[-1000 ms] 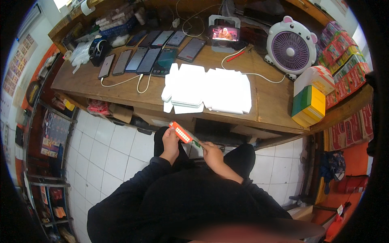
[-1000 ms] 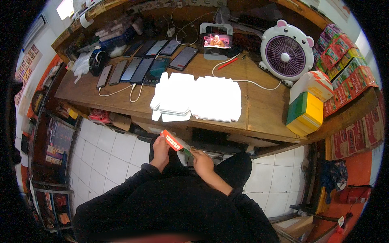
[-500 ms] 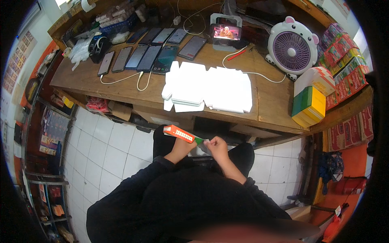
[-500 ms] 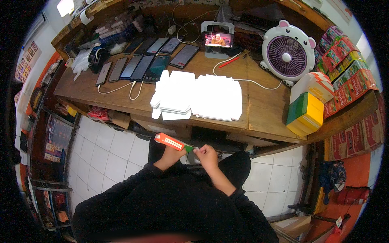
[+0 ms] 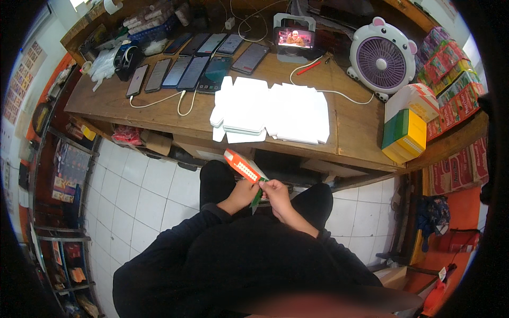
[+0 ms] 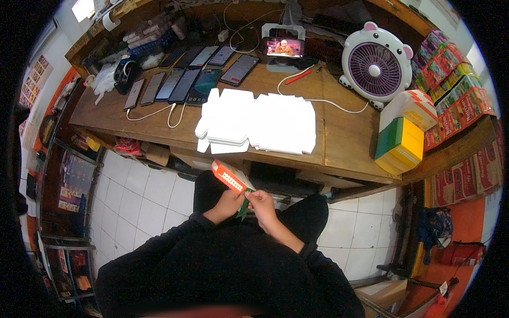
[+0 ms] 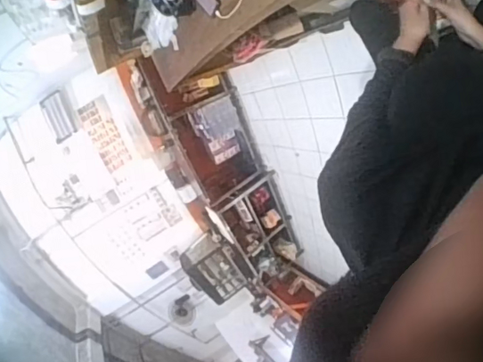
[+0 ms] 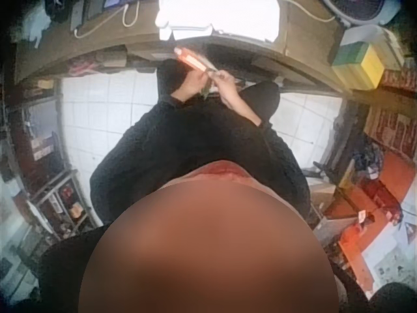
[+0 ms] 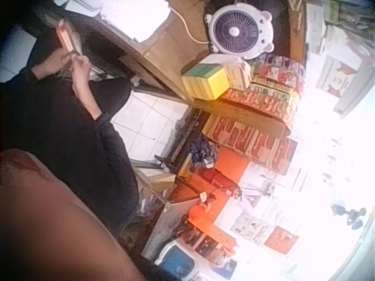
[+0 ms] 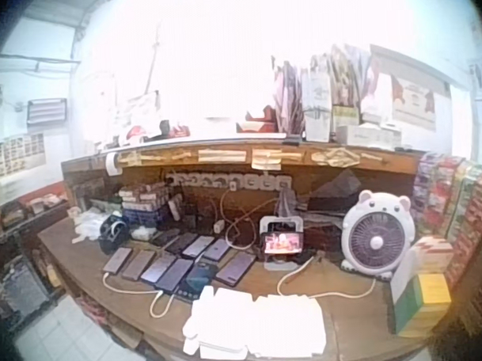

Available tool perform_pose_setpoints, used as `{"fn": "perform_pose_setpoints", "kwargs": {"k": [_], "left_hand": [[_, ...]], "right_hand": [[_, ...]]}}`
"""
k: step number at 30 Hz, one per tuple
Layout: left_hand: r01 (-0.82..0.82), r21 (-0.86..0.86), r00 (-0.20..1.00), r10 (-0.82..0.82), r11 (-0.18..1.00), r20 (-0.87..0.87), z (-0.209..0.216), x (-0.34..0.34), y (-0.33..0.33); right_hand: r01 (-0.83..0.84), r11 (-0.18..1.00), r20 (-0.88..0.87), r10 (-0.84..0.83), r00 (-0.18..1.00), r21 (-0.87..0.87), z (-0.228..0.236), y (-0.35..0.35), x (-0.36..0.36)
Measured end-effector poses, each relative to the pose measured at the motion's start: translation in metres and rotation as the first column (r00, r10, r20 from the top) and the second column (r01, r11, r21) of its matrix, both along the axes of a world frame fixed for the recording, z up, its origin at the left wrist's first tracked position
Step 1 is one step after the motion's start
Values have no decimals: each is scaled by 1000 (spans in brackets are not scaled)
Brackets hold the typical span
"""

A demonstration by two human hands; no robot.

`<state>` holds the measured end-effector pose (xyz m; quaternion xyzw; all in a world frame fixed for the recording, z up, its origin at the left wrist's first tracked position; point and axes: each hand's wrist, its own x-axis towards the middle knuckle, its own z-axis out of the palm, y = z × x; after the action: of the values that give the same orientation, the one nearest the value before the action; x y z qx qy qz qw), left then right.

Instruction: The person sits on the floor and repeatedly folds flat white paper sheets into small rectangular boxes. They pick each sheet from a stack, fold the sides and ends to form a box, and place the finished box on a growing pile to the right.

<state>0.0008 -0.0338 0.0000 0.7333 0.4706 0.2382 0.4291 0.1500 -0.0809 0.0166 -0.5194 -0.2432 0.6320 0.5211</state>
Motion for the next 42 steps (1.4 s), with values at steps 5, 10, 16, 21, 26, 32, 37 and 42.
{"fn": "perform_pose_setpoints", "kwargs": {"k": [5,10,16,21,26,32,37,42], "left_hand": [[74,-250,978,-22,965,206,-14,6,-8],[-83,-300,874,214,950,435,-7,2,-4],[-1,-420,788,259,908,558,-11,-8,-10],[207,-546,964,-264,811,-26,-20,-30,15],[125,197,867,-11,973,-498,31,-28,8],[556,239,770,-385,796,-508,83,1,13],[634,-133,674,-628,762,-388,66,-1,17],[532,-297,795,-589,793,-149,58,-9,26]], "right_hand": [[173,982,168,-184,968,80,-4,-1,-8],[9,938,610,-233,757,346,-22,4,8],[143,981,57,-137,989,-134,-36,18,55],[90,990,242,-115,963,112,-9,13,75],[-413,876,746,99,658,248,39,8,78],[-800,589,935,206,288,117,61,8,63],[-844,534,882,372,290,52,54,-2,75],[-790,592,950,129,286,158,48,-12,85]]}}
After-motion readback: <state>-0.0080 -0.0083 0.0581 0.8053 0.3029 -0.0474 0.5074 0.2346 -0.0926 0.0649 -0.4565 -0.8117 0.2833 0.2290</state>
